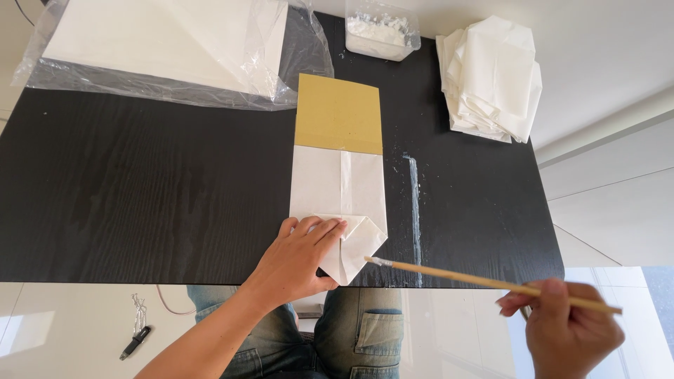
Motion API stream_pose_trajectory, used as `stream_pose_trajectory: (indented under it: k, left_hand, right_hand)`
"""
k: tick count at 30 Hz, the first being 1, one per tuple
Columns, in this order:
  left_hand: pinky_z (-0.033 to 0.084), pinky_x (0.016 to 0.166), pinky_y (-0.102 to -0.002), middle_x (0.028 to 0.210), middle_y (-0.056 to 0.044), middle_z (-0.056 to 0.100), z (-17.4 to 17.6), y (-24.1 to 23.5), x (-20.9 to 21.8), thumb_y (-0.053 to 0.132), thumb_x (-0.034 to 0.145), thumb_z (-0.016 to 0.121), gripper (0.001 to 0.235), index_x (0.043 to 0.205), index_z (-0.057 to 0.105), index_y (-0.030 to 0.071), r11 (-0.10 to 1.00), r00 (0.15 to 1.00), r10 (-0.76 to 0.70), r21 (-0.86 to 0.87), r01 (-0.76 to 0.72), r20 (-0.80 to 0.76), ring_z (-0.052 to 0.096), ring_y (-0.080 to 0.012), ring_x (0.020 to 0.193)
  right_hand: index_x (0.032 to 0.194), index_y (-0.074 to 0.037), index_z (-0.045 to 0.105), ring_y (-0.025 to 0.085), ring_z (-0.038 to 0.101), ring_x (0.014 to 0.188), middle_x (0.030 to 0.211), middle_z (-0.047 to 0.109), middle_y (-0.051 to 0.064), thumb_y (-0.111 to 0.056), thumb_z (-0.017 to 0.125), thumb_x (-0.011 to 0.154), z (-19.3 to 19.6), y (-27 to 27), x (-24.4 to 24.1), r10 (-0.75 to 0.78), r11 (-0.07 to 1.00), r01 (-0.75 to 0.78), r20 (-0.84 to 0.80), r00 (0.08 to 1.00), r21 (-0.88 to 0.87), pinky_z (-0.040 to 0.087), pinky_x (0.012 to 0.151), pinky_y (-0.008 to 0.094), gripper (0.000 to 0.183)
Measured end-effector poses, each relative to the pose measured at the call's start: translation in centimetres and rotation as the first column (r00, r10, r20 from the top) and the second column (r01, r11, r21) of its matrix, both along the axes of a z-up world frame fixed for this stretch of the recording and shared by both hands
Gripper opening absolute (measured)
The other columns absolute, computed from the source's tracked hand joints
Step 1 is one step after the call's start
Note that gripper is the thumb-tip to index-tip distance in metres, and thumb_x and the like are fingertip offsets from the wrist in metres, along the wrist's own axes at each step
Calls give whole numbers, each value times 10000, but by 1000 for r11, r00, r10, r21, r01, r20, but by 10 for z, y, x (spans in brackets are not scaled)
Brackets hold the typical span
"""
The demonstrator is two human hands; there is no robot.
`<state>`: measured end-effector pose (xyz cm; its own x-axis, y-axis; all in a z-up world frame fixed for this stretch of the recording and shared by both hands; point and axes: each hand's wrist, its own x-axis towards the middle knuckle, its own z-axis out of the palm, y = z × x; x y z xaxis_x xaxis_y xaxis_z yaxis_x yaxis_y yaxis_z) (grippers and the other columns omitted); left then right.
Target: The person assembles a small paper box by placing white paper sheets onto a yellow cardboard template, applying white adhesive with a brush, and folding the flaps to form the box structure. The person handles the paper, template, and brush throughout the process.
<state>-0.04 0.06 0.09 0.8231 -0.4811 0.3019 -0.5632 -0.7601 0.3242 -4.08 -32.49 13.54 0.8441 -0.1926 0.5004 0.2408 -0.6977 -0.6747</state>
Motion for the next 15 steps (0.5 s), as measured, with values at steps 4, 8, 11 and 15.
stream_pose_trajectory:
  k: [4,8,11,15]
  left_hand:
    - [396,983,-478,1487,-48,548,-1,0,0,499,710,884,987,1493,464,69,1000,1000,-3,-10,3,-15,495,-267,1280]
    - [385,984,-482,1493,-39,540,-3,0,1,522,722,876,988,1497,455,77,1000,1000,-4,8,4,-28,490,-264,1280]
    - [378,988,-489,1498,-45,535,-3,0,1,556,733,871,1003,1504,445,78,1000,999,-6,16,7,-35,481,-267,1292]
    - [368,993,-494,1500,-56,535,-3,0,1,537,733,882,1007,1513,436,82,1000,998,-4,7,5,-68,475,-276,1303]
  right_hand:
    - [883,92,635,208,656,502,681,667,140,-29,544,1099,1,6,-20,47,997,-45,39,998,-61,483,498,253,264]
    - [778,-94,777,87,592,341,631,769,10,-252,521,1018,12,7,-38,8,975,-63,-251,968,-214,428,306,236,385]
    - [801,-116,746,91,656,390,635,789,0,-222,539,945,8,8,-45,199,945,-237,-179,964,-227,523,356,219,273]
    - [768,-59,726,162,794,577,649,774,18,-167,530,956,22,16,-54,223,946,-245,-123,967,-213,680,562,226,292]
